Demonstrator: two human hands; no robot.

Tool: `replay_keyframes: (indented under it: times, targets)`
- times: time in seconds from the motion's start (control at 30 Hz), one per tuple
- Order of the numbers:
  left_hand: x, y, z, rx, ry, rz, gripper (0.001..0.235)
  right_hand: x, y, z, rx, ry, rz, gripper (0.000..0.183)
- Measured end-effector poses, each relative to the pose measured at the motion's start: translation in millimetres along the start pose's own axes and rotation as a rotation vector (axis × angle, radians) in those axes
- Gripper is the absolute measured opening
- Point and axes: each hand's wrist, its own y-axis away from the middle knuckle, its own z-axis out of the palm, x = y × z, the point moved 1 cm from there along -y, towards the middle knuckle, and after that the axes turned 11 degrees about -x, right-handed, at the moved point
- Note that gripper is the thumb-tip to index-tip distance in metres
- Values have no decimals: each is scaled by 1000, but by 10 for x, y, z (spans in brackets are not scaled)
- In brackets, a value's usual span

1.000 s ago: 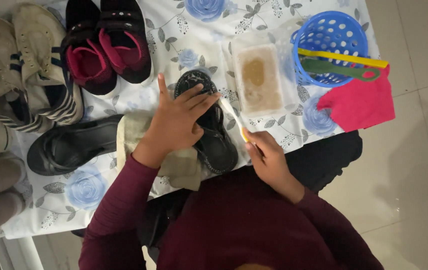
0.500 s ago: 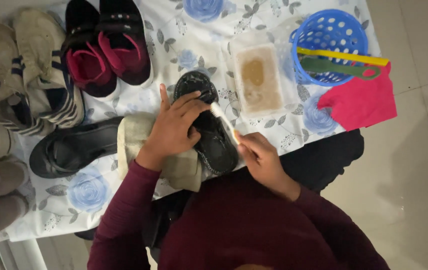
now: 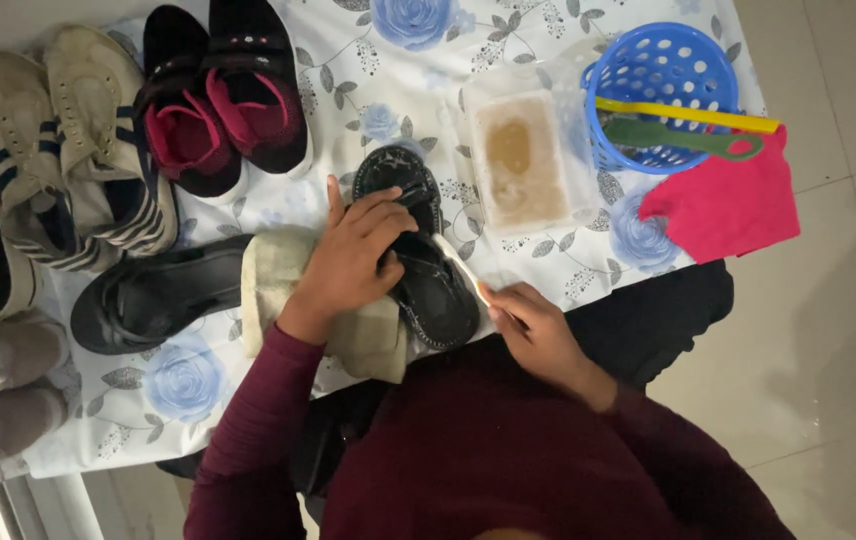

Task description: The person cleans a black sandal by scrubbing it with a toothbrush dipped in a liquid solution and then wiping it with a cloth. The person repeats the scrubbing and wiping process on the same sandal throughout the clip.

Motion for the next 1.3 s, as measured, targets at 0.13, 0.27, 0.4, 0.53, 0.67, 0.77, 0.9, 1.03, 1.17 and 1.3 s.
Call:
replay_keyframes:
  times: [0.13,0.27,0.4,0.53,0.67,0.77,0.9,1.03,1.17,1.3]
  targets:
    - [43,-20,-30,3,1,-4,36,-182,-218,70,26,-33,-48,22]
    - [35,-5,-19,7,-9,0,37,-80,-95,65,37,-25,-67,21]
    - [103,-21,-52,97,-53,31,34,268,222,-48,-59,4,-53,24]
    - [467,20,-81,173,-206,-32,34,-105,271,-392,-155,-25,-22,19]
    - [667,281,221,164,-189,-178,40,-100,346,-543,-259,-15,-26,19]
    - [782,465,340,82,-155,-260,57,88,300,-619,-333,13,-2,23]
    - [910,570,355,-83,-291,-332,116,123,96,-572,-316,212,-48,16]
    - [929,576,344,-99,-325,-358,123,36,28,-644,-353,260,-39,21]
    - [894,599,400,-114,-331,-374,130,-5,133,-758,-540,187,47,23]
    - [846,649,425,-166,-298,-354,141,64,135,-756,-562,361,-19,32]
